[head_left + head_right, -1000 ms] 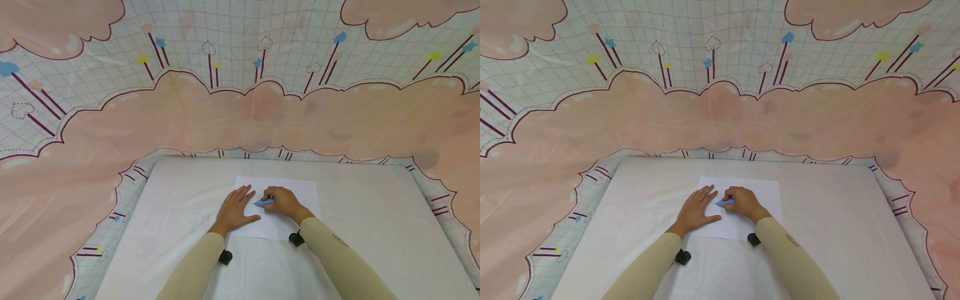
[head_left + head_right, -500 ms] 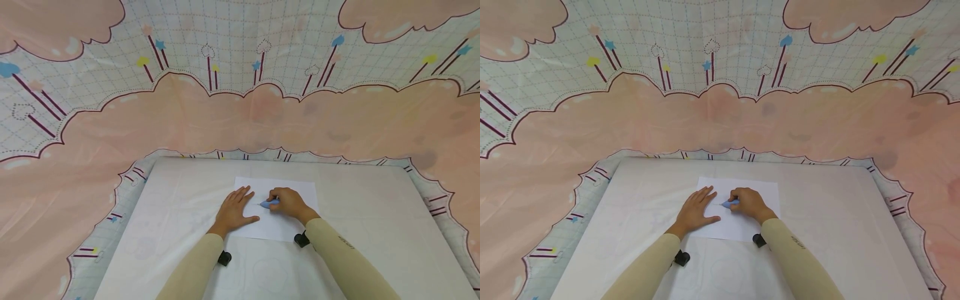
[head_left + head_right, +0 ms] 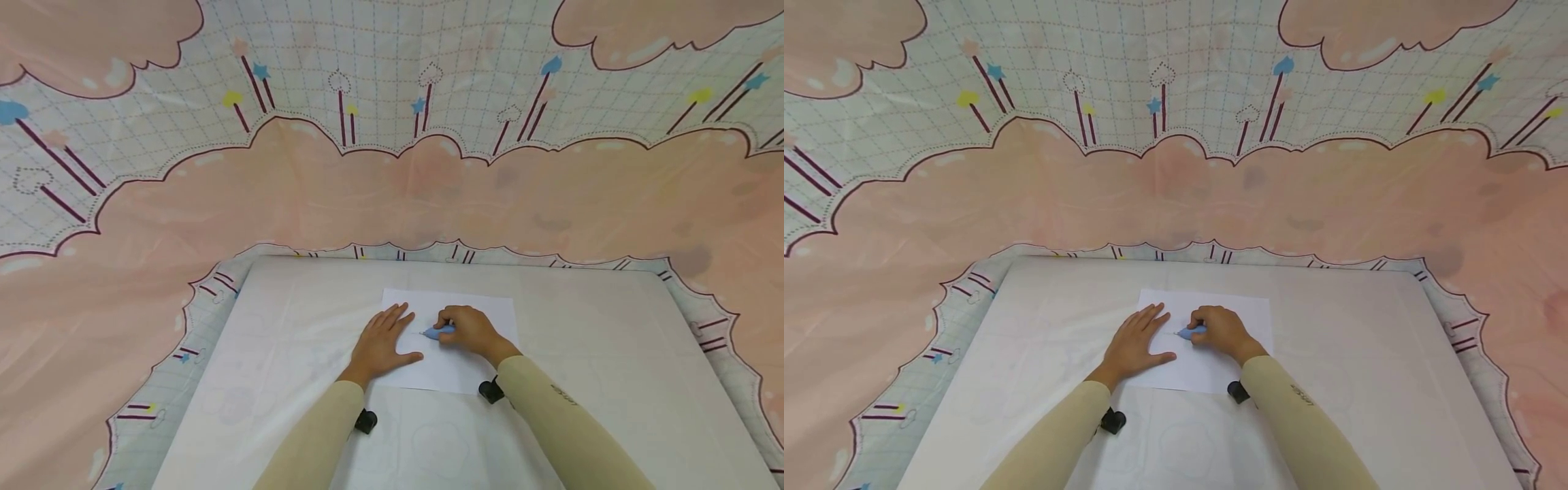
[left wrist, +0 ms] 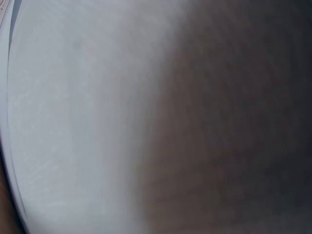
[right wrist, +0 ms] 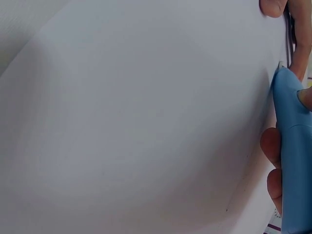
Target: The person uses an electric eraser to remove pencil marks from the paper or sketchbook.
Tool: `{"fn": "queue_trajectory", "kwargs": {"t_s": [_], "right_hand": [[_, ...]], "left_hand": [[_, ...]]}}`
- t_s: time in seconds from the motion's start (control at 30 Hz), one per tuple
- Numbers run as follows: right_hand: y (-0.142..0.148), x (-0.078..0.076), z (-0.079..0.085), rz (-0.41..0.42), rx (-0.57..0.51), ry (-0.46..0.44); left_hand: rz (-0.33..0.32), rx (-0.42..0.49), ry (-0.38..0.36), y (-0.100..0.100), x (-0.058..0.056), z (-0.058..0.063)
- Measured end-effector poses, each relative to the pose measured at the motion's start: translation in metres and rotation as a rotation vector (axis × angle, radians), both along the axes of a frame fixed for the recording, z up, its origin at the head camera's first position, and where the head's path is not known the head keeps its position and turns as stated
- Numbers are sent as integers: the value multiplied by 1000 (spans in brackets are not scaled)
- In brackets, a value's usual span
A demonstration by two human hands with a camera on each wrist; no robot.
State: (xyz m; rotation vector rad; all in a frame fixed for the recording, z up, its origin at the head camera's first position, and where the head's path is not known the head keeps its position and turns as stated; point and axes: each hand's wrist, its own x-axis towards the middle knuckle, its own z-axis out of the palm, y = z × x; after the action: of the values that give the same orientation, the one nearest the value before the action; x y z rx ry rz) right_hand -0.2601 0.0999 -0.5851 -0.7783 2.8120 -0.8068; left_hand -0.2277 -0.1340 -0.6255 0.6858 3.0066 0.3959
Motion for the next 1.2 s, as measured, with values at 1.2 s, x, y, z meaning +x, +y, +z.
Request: {"fn": "queue_trajectory", "kwargs": {"t_s": [1.2], "right_hand": [[-10,2,8,-1,32,0]], "left_hand": [[2,-19,9,0,-3,-4]]}}
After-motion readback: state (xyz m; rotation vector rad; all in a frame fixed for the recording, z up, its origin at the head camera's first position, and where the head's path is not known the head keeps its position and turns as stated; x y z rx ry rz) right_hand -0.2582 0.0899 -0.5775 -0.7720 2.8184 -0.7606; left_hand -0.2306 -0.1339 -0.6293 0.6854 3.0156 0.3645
